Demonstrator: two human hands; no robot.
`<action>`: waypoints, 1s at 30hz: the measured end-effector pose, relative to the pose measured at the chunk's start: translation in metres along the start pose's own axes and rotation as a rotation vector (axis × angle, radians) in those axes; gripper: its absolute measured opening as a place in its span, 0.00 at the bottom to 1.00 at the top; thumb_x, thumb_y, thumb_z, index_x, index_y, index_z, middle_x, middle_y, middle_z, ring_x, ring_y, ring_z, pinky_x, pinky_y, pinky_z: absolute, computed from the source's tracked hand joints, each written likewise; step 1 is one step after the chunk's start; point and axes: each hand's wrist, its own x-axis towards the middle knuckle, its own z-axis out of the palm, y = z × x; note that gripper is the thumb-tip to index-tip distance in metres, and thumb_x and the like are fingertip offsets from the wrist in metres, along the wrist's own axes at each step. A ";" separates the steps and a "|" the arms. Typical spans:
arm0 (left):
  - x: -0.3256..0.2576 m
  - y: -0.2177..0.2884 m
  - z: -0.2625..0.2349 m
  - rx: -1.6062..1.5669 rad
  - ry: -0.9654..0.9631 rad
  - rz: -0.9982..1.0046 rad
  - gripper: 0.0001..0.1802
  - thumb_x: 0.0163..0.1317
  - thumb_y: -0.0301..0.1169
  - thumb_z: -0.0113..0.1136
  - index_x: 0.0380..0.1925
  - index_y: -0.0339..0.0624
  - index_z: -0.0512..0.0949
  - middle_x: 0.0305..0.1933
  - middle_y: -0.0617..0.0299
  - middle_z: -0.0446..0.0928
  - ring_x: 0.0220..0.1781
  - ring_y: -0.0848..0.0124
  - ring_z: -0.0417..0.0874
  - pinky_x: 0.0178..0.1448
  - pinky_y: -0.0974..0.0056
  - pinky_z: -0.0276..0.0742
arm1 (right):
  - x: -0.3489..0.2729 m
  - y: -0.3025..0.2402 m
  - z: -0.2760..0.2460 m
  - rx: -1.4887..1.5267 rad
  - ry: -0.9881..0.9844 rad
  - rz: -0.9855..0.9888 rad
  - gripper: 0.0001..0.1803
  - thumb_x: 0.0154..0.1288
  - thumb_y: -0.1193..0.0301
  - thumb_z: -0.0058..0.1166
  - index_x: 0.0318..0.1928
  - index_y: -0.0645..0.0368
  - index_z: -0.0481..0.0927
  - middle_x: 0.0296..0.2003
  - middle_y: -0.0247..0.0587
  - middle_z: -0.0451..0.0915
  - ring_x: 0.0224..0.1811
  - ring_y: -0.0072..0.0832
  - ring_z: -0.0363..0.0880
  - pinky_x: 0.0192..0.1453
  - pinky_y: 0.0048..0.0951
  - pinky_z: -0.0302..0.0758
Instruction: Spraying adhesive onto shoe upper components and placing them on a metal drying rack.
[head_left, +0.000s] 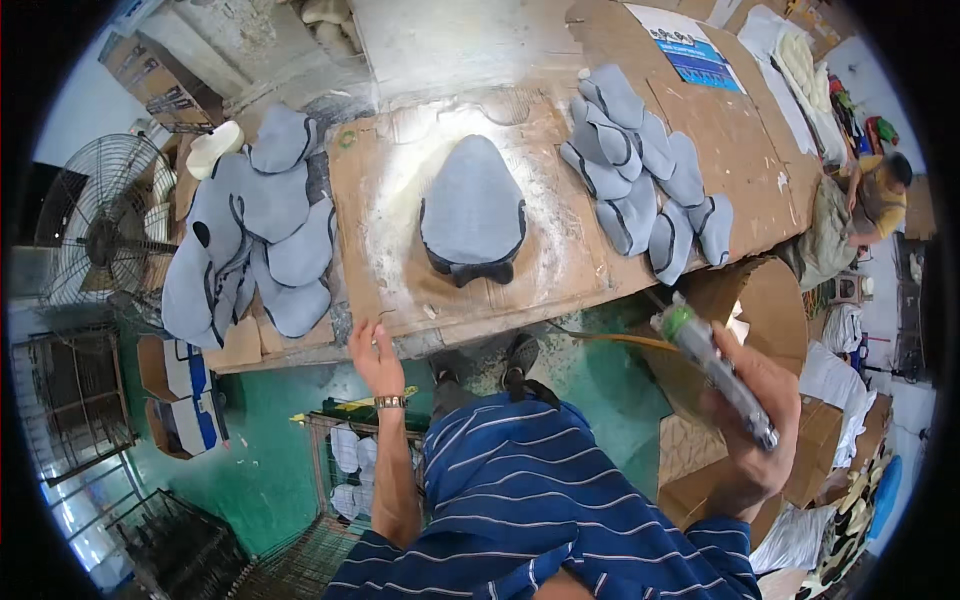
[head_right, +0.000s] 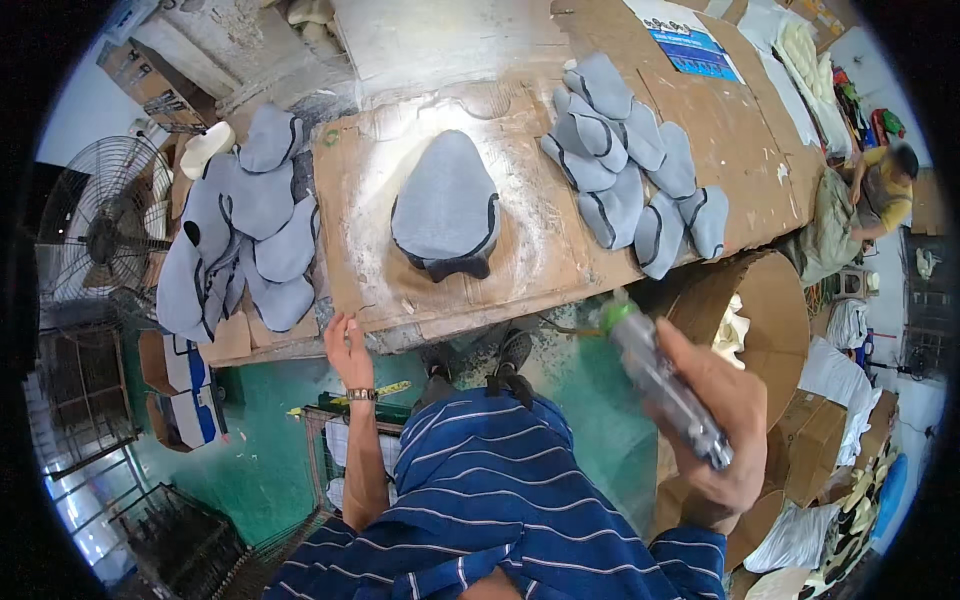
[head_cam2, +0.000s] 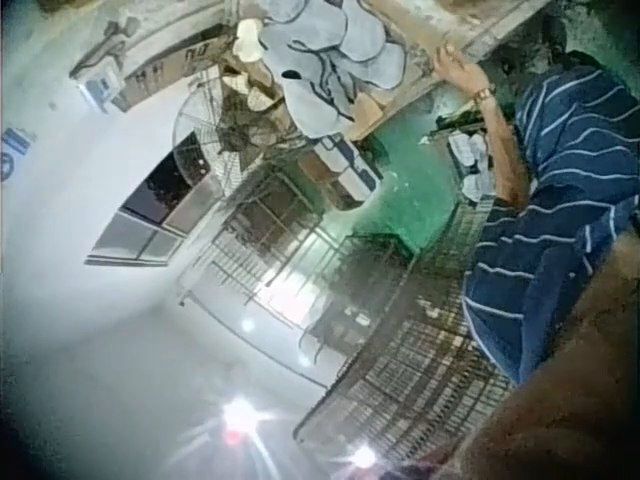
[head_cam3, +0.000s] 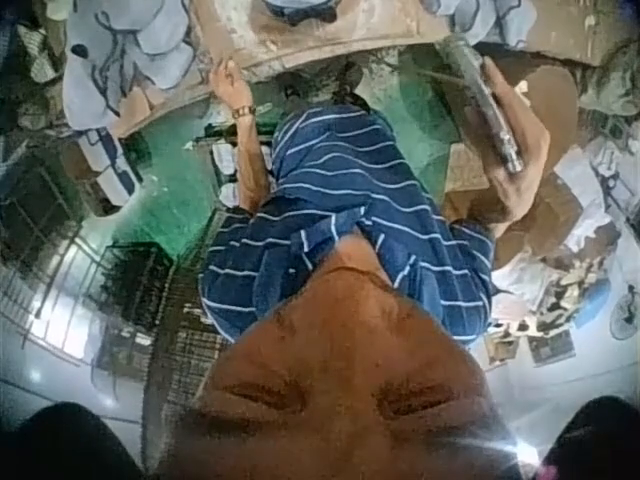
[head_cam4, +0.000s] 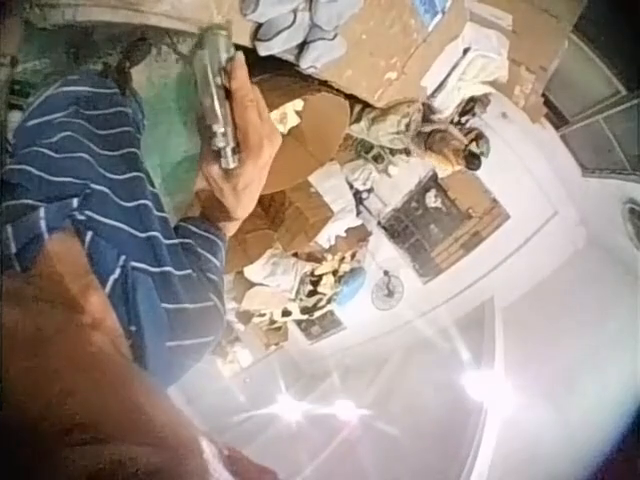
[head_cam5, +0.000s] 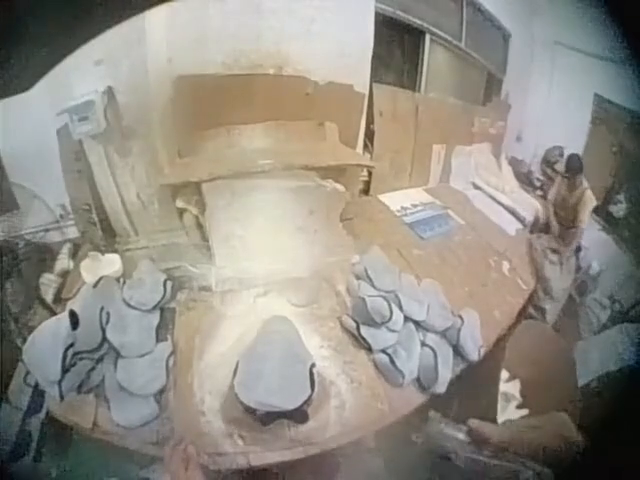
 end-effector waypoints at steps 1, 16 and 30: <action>0.001 0.006 0.001 -0.006 0.003 0.020 0.17 0.73 0.37 0.57 0.50 0.34 0.84 0.60 0.43 0.77 0.63 0.49 0.76 0.70 0.50 0.67 | -0.004 0.009 -0.002 -0.025 0.013 -0.102 0.36 0.46 0.67 0.67 0.59 0.70 0.82 0.36 0.51 0.85 0.36 0.37 0.84 0.45 0.28 0.76; 0.024 0.057 0.029 -0.240 0.043 0.107 0.18 0.72 0.36 0.58 0.54 0.36 0.83 0.60 0.46 0.78 0.63 0.53 0.77 0.69 0.53 0.69 | -0.023 0.024 -0.022 0.132 -0.226 -0.178 0.39 0.42 0.61 0.64 0.56 0.73 0.83 0.33 0.52 0.85 0.33 0.39 0.86 0.44 0.31 0.79; 0.138 0.118 0.072 0.317 -0.440 0.716 0.19 0.52 0.38 0.73 0.46 0.50 0.89 0.68 0.56 0.75 0.77 0.49 0.64 0.77 0.43 0.59 | -0.041 0.041 -0.038 -0.111 0.057 -0.132 0.36 0.45 0.63 0.60 0.57 0.71 0.83 0.26 0.48 0.81 0.27 0.38 0.82 0.34 0.29 0.75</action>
